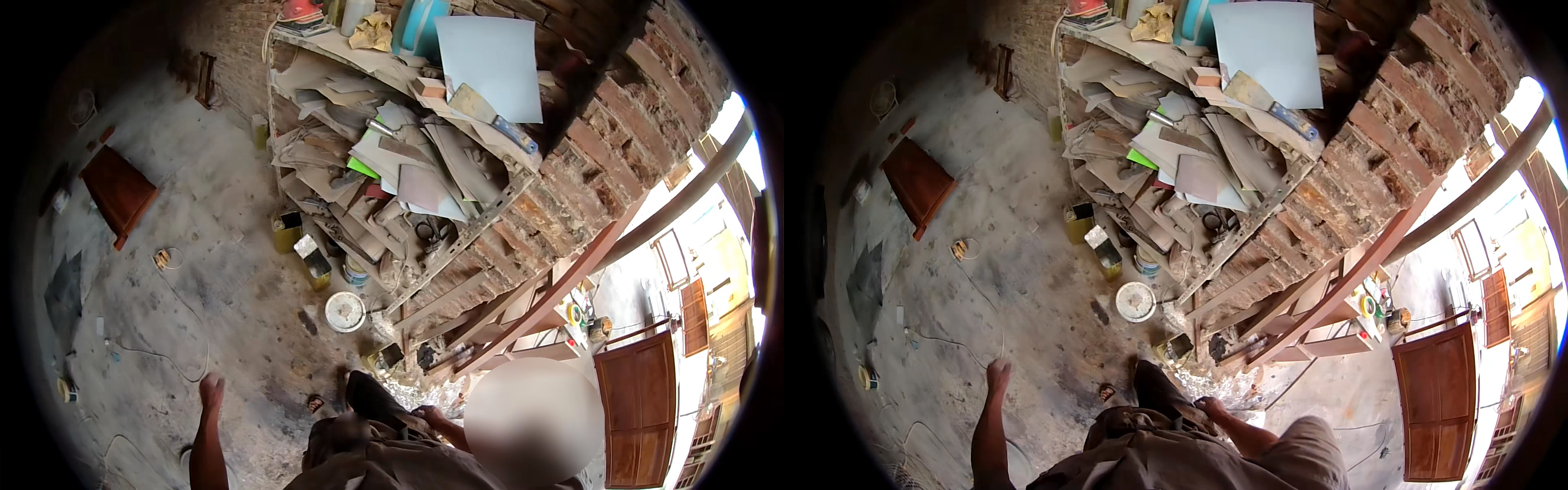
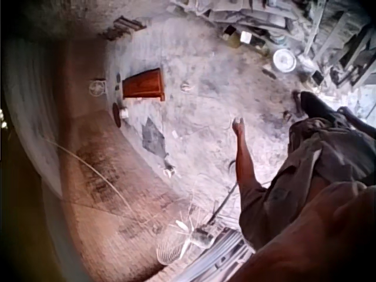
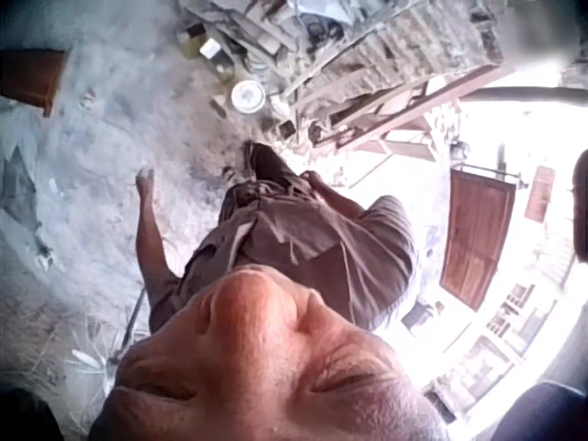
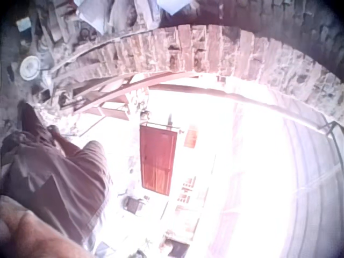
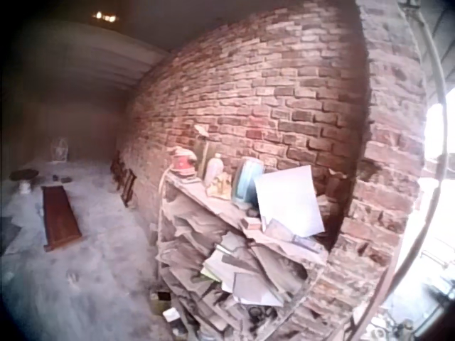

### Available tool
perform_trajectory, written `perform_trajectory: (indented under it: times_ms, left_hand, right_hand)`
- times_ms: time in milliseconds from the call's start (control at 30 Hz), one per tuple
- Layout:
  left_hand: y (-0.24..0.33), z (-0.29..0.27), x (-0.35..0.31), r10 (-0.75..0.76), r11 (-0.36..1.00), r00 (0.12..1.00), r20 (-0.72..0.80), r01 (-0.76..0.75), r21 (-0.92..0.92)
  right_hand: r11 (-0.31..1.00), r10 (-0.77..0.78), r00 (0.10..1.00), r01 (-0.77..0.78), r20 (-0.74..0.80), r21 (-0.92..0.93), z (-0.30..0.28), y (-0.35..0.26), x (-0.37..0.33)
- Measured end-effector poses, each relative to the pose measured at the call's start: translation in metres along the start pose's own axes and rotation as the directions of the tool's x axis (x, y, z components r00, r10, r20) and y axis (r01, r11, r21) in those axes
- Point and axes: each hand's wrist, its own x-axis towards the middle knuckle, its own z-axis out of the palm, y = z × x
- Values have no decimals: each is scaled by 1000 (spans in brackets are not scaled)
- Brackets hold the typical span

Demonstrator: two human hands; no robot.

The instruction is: The person wipes a wooden cabinet frame with a yellow cloth, then uses an electric sander on the cabinet's top surface. They also handle sandpaper sheets and a utility knife, preparing materials for further work.

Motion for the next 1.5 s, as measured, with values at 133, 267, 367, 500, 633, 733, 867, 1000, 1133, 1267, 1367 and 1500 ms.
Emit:
perform_trajectory:
  times_ms: [133, 267, 367, 500, 633, 733, 867, 1000, 1133, 1267, 1367, 1500]
  left_hand:
    - [116, 42, 126, -43, 862, 977, 208, 141, -487]
    - [246, 78, 185, 126, 775, 906, 404, 165, -610]
    - [317, 82, 216, 243, 721, 854, 461, 159, -674]
    - [343, 64, 272, 213, 692, 873, 440, 183, -698]
    - [390, 55, 326, 291, 653, 855, 430, 151, -742]
    - [401, 70, 369, 327, 562, 848, 417, 180, -807]
    - [439, 82, 423, 298, 507, 865, 404, 215, -835]
    - [459, 100, 475, 307, 479, 835, 457, 280, -832]
    - [473, 118, 501, 400, 463, 736, 547, 353, -813]
    - [480, 121, 509, 476, 370, 601, 642, 525, -766]
    - [478, 117, 514, 475, 347, 510, 717, 641, -685]
    - [474, 116, 526, 485, 345, 451, 750, 689, -637]
  right_hand:
    - [977, 203, 976, -198, -74, 74, 24, -22, -3]
    - [948, 305, 952, -301, -28, 99, 14, -45, 11]
    - [922, 53, 993, -88, -101, -378, -7, -44, 54]
    - [986, -30, 916, 92, -401, 136, -99, -210, 102]
    - [854, -454, 667, 515, -591, -76, -205, -334, 163]
    - [801, -562, 581, 560, -589, -212, -270, -441, 178]
    - [723, -674, 363, 503, -643, -474, -310, -497, 201]
    - [817, -561, 411, 415, -718, -401, -327, -519, 201]
    - [874, -451, 392, 378, -802, -306, -348, -540, 194]
    - [920, -346, 393, 321, -852, -226, -369, -556, 187]
    - [962, -236, 416, 229, -878, -150, -384, -563, 182]
    - [958, -167, 392, 281, -905, -55, -391, -555, 199]
